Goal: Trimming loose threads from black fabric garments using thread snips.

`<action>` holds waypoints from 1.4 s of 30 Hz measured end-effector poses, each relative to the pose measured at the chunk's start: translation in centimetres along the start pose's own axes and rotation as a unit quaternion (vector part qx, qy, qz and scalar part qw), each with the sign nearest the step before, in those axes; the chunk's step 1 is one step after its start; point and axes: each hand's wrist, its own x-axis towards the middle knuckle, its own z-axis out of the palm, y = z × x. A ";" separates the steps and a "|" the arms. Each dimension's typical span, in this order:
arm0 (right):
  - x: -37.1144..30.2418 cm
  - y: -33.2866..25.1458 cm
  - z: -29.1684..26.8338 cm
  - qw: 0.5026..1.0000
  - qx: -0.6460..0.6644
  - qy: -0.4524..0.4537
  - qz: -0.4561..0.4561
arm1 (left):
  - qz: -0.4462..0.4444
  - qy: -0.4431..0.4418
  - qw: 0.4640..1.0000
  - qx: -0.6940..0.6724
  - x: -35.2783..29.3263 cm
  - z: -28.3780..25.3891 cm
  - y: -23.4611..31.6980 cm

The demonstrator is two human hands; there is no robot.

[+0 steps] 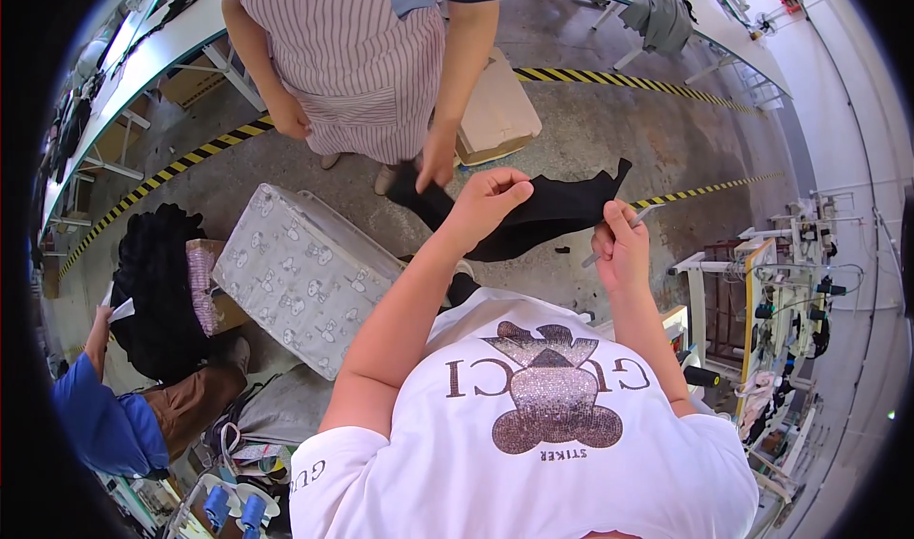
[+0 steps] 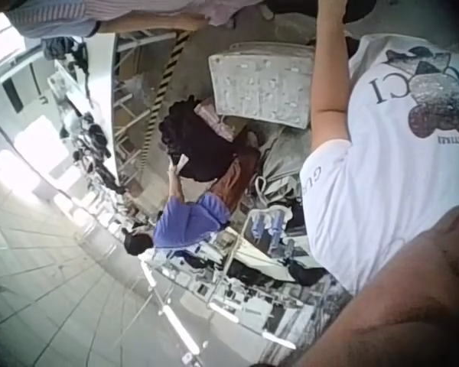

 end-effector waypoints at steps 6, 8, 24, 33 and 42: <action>-0.1 0.0 0.4 1.000 0.006 0.012 -0.005 | 0.030 0.021 0.999 0.040 -0.3 0.5 0.6; -0.1 0.3 0.1 1.000 0.002 0.005 0.000 | 0.038 0.029 0.997 0.056 -0.4 0.6 0.5; -0.1 1.4 -0.3 0.999 -0.015 0.000 0.033 | 0.310 0.133 0.881 0.331 -0.9 6.1 2.0; -0.2 3.0 -1.9 0.999 0.004 0.026 0.038 | 0.382 0.073 0.822 0.417 -0.6 8.2 1.3; -0.4 3.1 -2.0 0.998 -0.009 0.044 0.035 | 0.380 0.067 0.829 0.404 -0.7 7.8 0.5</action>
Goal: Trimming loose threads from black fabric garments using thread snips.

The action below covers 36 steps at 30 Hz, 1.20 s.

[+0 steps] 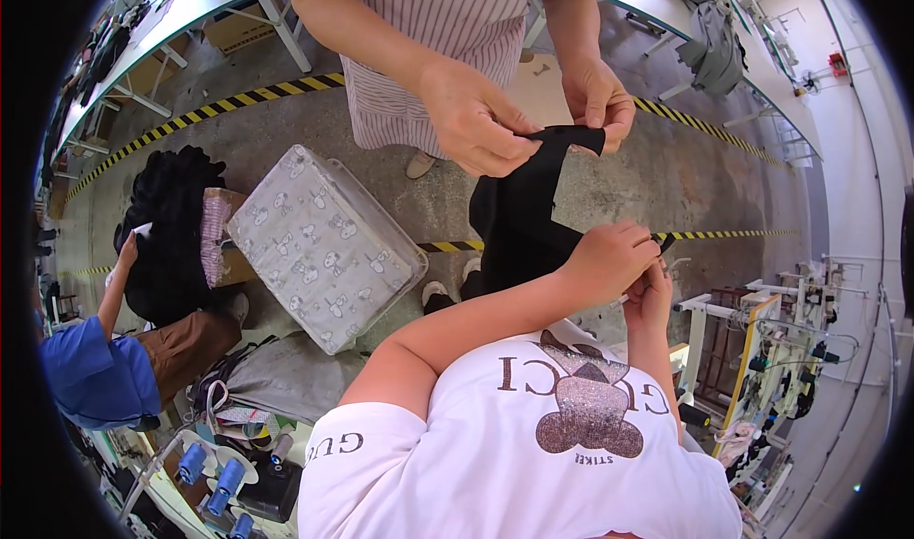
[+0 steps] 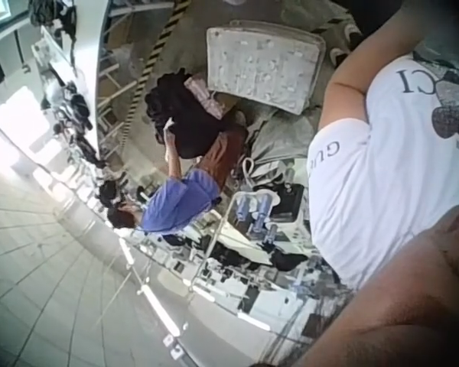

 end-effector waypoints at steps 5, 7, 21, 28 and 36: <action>-0.3 -0.7 0.5 0.998 0.005 0.061 -0.021 | -0.146 -0.013 0.987 -0.072 0.5 -2.0 -0.2; -0.4 -1.0 0.6 0.997 0.007 0.075 -0.033 | -0.177 0.005 0.980 -0.089 0.5 -2.5 -1.0; -1.0 -1.9 0.8 0.996 -0.035 0.010 -0.084 | -0.222 0.025 0.966 -0.132 -1.0 -4.7 -1.6; -1.4 -2.2 1.6 0.997 -0.038 -0.037 -0.062 | -0.343 0.046 0.920 -0.185 -2.0 -5.0 -1.8; -1.2 -1.6 1.6 0.994 -0.016 -0.096 -0.048 | -0.412 0.072 0.845 -0.333 -3.1 -5.5 -1.8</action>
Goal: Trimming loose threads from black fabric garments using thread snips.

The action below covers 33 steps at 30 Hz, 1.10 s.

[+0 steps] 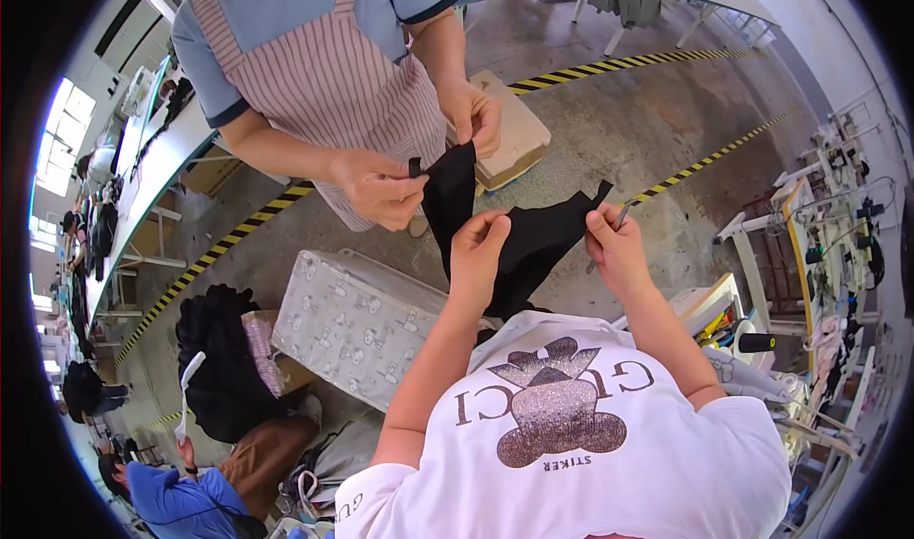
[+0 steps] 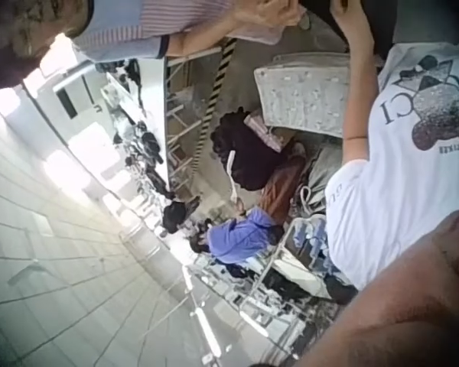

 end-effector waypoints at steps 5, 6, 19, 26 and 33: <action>0.2 0.1 0.4 0.999 0.031 -0.013 0.010 | -0.025 -0.001 0.998 -0.056 -0.4 -0.3 0.2; 0.2 0.0 0.5 0.999 0.031 -0.011 0.017 | -0.025 -0.003 0.998 -0.052 -0.5 -0.4 0.2; 0.6 0.4 1.5 0.998 0.055 -0.010 0.029 | -0.044 -0.073 0.996 0.010 -1.3 -1.0 2.9; 0.6 0.4 2.1 0.999 0.018 -0.034 -0.029 | 0.246 -0.061 0.938 0.238 -1.2 -1.3 2.8; 3.5 0.2 1.2 0.988 0.144 -0.059 -0.004 | 0.430 -0.110 0.816 0.370 -1.1 -0.1 1.9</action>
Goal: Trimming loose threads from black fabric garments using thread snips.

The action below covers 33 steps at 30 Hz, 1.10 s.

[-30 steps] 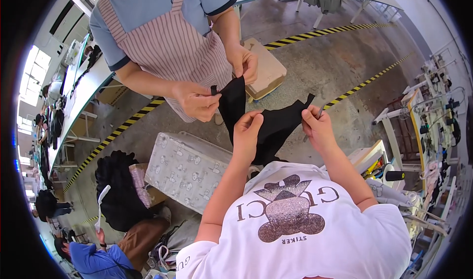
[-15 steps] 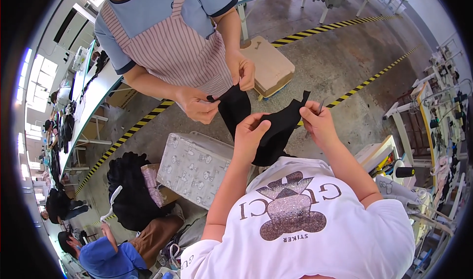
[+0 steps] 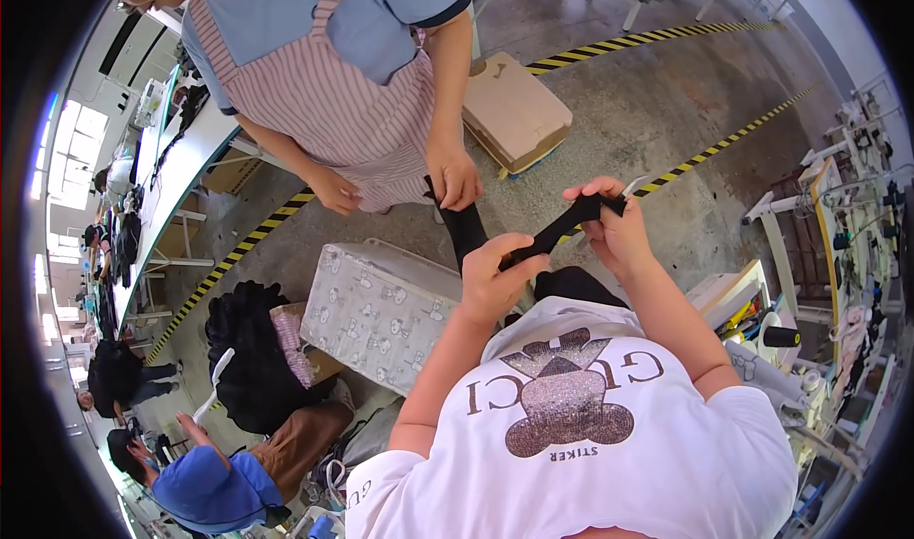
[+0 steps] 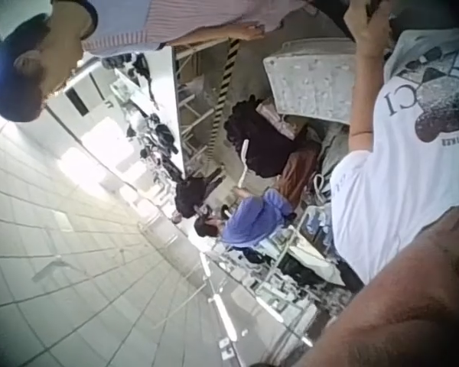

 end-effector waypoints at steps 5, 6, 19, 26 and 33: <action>3.5 -1.1 -2.5 0.999 0.034 -0.007 0.013 | -0.013 0.009 0.999 0.036 1.7 2.9 -1.6; 4.4 -1.6 -2.9 0.999 0.031 -0.007 0.013 | -0.011 0.011 0.999 0.049 2.5 3.6 -2.0; 16.8 -9.9 -14.6 0.996 0.007 0.076 0.054 | -0.474 0.095 0.820 -0.307 17.1 16.8 -9.0; 22.4 -15.5 -19.3 0.995 -0.035 0.090 0.007 | -0.446 0.032 0.830 -0.332 24.0 23.4 -12.2; 26.6 -24.3 -18.6 0.966 -0.183 0.043 -0.176 | -0.307 -0.151 0.883 -0.322 31.1 26.5 -13.6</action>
